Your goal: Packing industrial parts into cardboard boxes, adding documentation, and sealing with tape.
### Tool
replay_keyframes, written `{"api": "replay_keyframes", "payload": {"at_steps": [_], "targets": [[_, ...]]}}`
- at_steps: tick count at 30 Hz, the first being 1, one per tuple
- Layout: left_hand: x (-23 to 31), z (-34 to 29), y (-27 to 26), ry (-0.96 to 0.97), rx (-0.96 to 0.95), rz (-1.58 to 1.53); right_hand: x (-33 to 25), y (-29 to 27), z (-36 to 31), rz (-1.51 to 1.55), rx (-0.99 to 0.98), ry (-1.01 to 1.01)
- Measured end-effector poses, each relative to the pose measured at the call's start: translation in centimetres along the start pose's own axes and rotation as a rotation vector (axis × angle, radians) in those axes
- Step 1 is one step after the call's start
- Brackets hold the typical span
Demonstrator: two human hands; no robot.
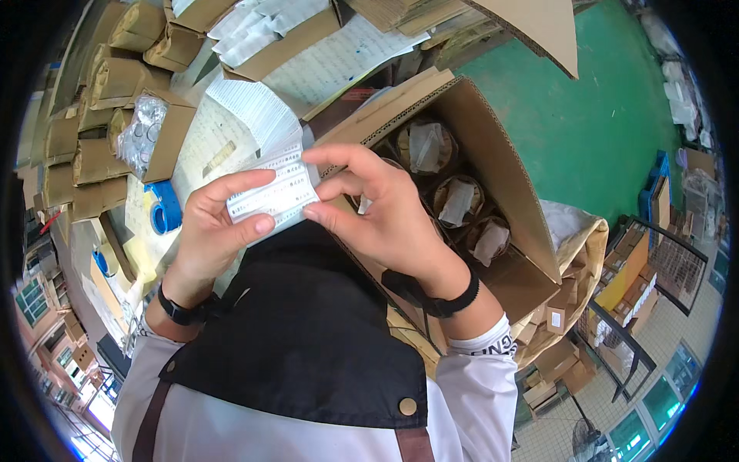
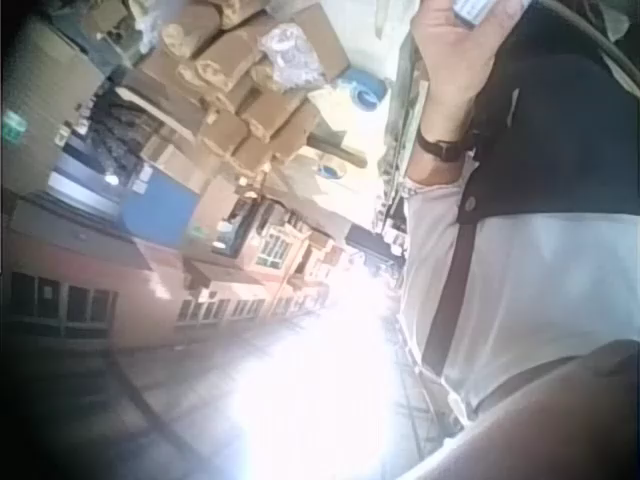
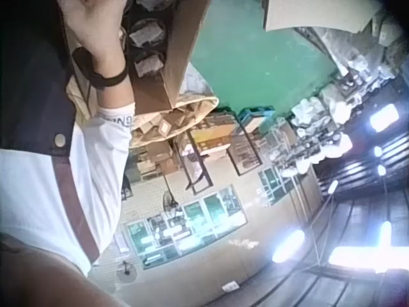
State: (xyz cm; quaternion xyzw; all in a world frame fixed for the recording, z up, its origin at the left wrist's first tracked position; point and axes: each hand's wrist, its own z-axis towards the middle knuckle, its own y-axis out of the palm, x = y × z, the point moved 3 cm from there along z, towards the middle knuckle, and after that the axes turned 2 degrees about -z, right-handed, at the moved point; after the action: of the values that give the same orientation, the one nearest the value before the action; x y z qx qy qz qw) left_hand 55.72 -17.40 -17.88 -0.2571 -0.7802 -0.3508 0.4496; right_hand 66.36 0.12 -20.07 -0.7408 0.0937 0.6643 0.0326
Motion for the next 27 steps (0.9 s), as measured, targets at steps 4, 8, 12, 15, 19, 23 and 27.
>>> {"api": "replay_keyframes", "payload": {"at_steps": [4,8,12,15,19,23,27], "targets": [[0.0,-0.1,-0.3,-0.087,-0.089,0.153,-0.4,0.2,-1.2,-0.105,0.175,-0.115],[-0.5,0.1,0.1,-0.087,-0.148,0.173,-0.9,0.3,-2.2,-0.307,0.163,-0.293],[-1.5,0.6,-0.7,-0.098,-0.058,0.056,-0.7,-0.8,-3.4,-0.168,0.186,-0.149],[-1.6,1.0,-2.0,-0.030,0.133,-0.046,1.9,-5.5,-5.2,-0.177,0.083,0.264],[-0.7,1.6,-2.0,-0.006,0.169,-0.091,12.9,-8.0,-9.3,-0.846,-0.202,0.471],[-0.8,1.4,-1.9,0.056,0.158,-0.042,15.9,-6.6,-10.8,-1.073,0.023,0.409],[-1.5,0.9,-2.7,0.044,0.156,-0.059,14.9,-6.0,-11.7,-1.092,0.089,0.399]]}}
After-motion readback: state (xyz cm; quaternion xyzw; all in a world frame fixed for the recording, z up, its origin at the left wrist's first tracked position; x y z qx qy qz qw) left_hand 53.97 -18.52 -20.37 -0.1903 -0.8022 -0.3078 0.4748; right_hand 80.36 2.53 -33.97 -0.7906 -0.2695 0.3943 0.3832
